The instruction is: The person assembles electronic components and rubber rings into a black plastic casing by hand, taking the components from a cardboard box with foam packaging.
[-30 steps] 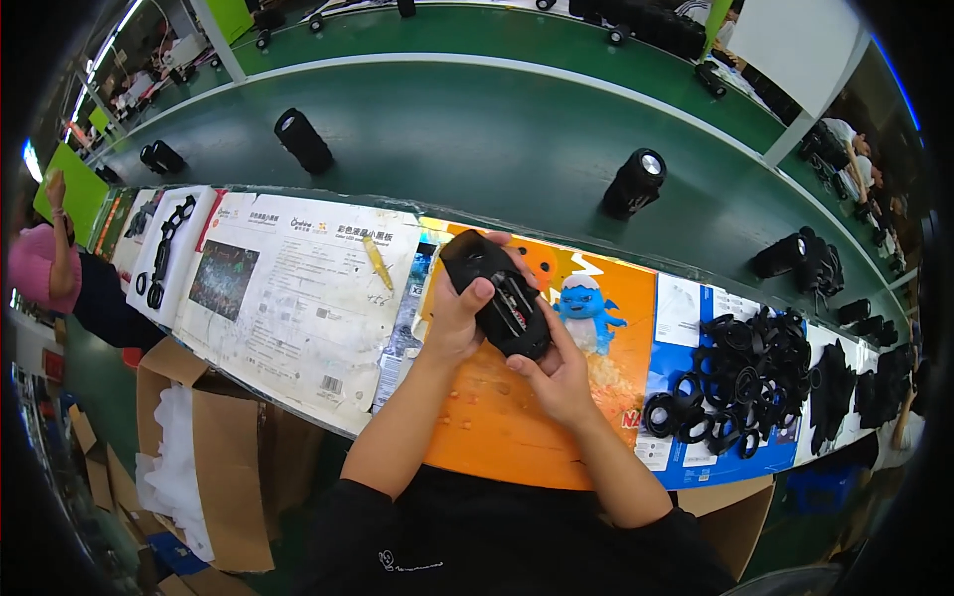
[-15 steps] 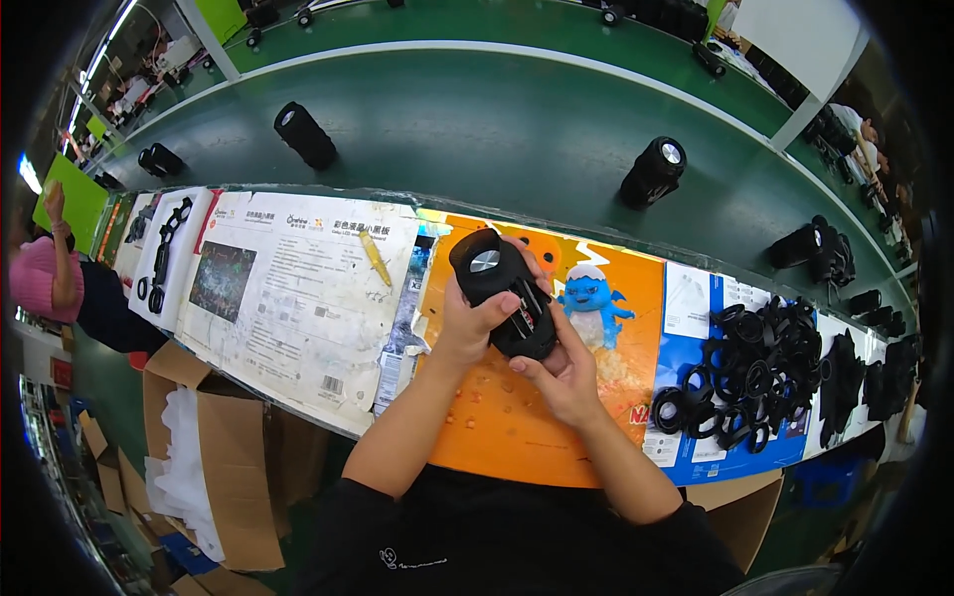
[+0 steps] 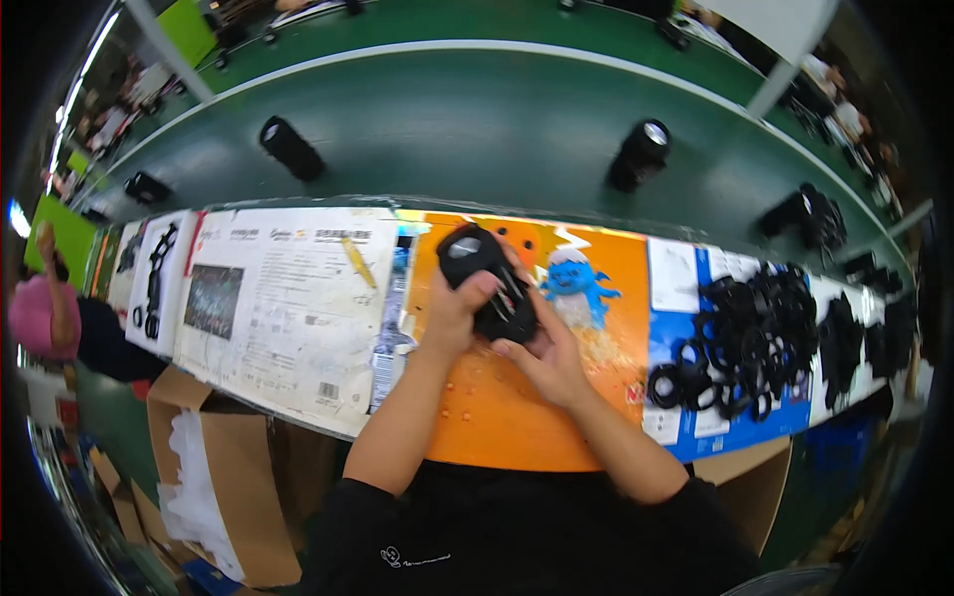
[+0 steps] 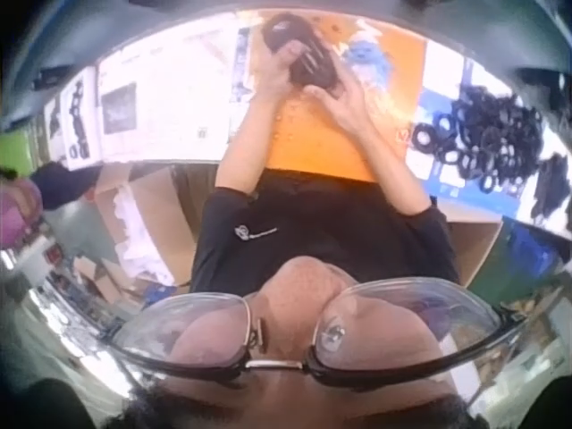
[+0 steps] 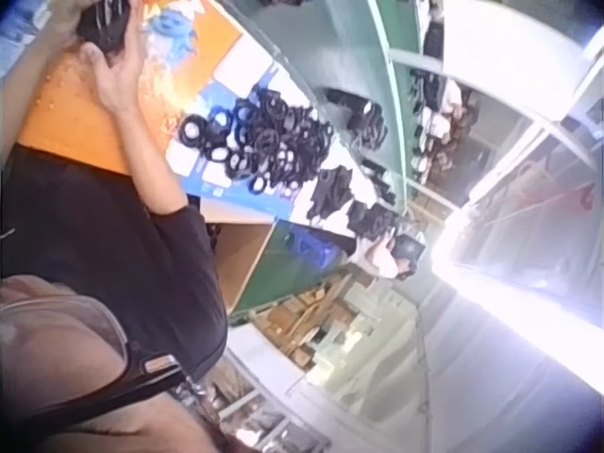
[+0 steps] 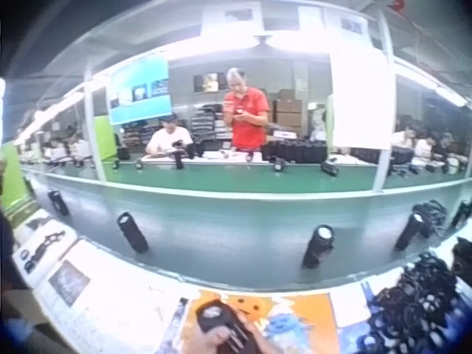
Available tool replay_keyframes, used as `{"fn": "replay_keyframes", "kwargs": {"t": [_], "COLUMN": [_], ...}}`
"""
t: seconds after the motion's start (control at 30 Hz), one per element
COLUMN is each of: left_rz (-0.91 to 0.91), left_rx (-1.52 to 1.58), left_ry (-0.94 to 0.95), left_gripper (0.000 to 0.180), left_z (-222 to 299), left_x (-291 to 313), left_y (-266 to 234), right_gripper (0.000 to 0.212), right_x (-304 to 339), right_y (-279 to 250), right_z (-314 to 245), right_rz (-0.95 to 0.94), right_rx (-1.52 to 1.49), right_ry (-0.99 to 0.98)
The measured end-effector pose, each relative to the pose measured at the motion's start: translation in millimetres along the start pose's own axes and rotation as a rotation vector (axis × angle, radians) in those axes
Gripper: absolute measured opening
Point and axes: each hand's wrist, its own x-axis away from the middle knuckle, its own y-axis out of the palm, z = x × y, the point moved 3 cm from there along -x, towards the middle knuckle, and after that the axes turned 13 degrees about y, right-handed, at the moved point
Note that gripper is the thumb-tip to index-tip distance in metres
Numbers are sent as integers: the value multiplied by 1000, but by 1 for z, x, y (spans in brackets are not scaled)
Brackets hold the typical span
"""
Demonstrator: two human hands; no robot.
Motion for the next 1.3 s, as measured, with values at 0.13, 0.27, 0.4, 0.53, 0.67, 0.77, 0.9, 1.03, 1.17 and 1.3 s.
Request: {"fn": "replay_keyframes", "kwargs": {"t": [0.13,0.27,0.4,0.53,0.67,0.77,0.9,1.03,1.17,1.3], "left_rz": [91,75,38,-43,-87,-75,-80,-85,-106,-67], "left_rx": [72,-14,-58,-108,-119,-91,-3,40,-17,-97], "left_ry": [13,-37,-71,-64,-71,-91,-147,-169,-108,-128], "left_gripper": [57,61,64,76,77,71,72,75,78,76], "left_z": [0,-5,-6,-5,-4,0,-4,-8,-2,0], "left_x": [-4,-1,-1,-5,-2,1,-1,0,2,1], "left_y": [-22,-21,-22,-13,-20,-25,-9,-15,-16,-9], "right_gripper": [93,56,36,42,41,28,11,18,24,26], "right_x": [-11,23,83,115,115,103,90,59,28,19], "right_y": [2,-30,-101,-136,-162,-171,-180,-153,-105,-96], "right_z": [15,-63,-113,-137,-143,-138,-152,-139,-106,-77], "right_rz": [-20,-12,243,364,475,403,426,596,383,356], "right_rx": [126,824,1204,1531,1632,1663,1526,1333,1186,1253], "right_ry": [68,-20,-58,60,98,82,44,16,-171,-156]}}
